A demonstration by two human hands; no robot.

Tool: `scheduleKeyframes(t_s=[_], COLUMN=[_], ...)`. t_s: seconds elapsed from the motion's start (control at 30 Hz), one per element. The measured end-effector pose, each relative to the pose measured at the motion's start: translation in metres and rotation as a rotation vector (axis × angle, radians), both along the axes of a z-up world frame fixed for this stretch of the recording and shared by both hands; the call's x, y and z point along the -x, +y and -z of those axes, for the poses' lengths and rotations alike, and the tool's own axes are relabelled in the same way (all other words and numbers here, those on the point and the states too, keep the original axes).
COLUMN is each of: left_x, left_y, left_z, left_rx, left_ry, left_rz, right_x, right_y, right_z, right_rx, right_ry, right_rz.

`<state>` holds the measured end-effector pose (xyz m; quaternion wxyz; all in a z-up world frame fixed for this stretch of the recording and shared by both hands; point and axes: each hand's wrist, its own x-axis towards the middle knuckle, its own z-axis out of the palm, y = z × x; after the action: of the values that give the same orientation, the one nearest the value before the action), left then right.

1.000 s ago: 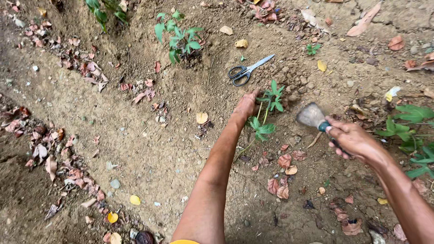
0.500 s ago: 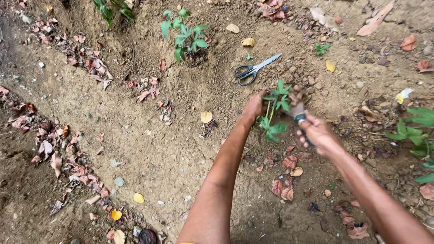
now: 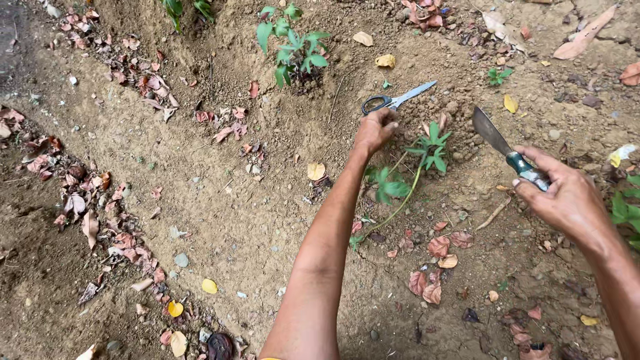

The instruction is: The person uses a small hand hoe to loosen the soil around small green plants in a garden bed. They repeatedly scrape the ground near the base of the plants to remove weeds and aerate the soil, occasionally using their hands to clear debris.

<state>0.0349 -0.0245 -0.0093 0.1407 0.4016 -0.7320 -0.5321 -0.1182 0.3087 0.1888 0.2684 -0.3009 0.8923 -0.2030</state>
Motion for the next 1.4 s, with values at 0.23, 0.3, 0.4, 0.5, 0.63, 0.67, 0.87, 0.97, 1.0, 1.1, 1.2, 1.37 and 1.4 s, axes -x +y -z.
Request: scheduleKeyframes(t_s=[0.23, 0.3, 0.4, 0.5, 0.63, 0.67, 0.87, 0.97, 1.0, 1.1, 1.2, 1.37, 1.4], left_x=[-0.036, -0.039, -0.045, -0.046, -0.046, -0.046, -0.054, -0.052, -0.053, -0.050, -0.040, -0.030, -0.034], left_y=[-0.012, -0.009, -0.002, 0.001, 0.002, 0.003, 0.010, 0.002, 0.003, 0.003, 0.002, 0.004, 0.007], left_z=[0.000, 0.009, 0.016, 0.019, 0.024, 0.024, 0.008, -0.001, 0.001, 0.010, 0.018, 0.010, 0.009], left_rx=[-0.124, -0.234, -0.215, -0.033, -0.047, -0.053, -0.016, -0.071, -0.082, -0.105, -0.134, -0.095, -0.100], left_ry=[-0.216, -0.217, -0.231, -0.243, -0.212, -0.203, -0.212, -0.212, -0.219, -0.160, -0.154, -0.157, -0.182], left_rz=[-0.078, -0.069, -0.039, -0.044, -0.053, -0.060, 0.003, -0.001, 0.014, -0.001, -0.003, -0.016, -0.011], right_x=[-0.030, -0.024, -0.017, -0.031, -0.081, -0.094, -0.098, -0.084, -0.077, -0.058, -0.061, -0.080, -0.072], right_y=[-0.062, -0.096, -0.155, -0.205, -0.277, -0.290, -0.326, -0.317, -0.314, -0.314, -0.310, -0.287, -0.282], right_z=[-0.038, -0.061, -0.084, -0.075, -0.023, -0.011, 0.041, 0.032, 0.024, -0.010, -0.016, 0.023, 0.027], right_rx=[0.307, -0.136, -0.519, -0.667, -0.609, -0.707, -0.784, -0.829, -0.801, -0.733, -0.724, -0.661, -0.640], right_ry=[0.163, 0.141, 0.272, 0.680, 0.872, 0.886, 0.952, 0.906, 0.894, 0.893, 0.908, 0.931, 0.881], right_rz=[-0.446, -0.473, -0.629, -0.877, -1.015, -1.051, -0.951, -1.124, -1.092, -1.027, -1.025, -0.948, -0.952])
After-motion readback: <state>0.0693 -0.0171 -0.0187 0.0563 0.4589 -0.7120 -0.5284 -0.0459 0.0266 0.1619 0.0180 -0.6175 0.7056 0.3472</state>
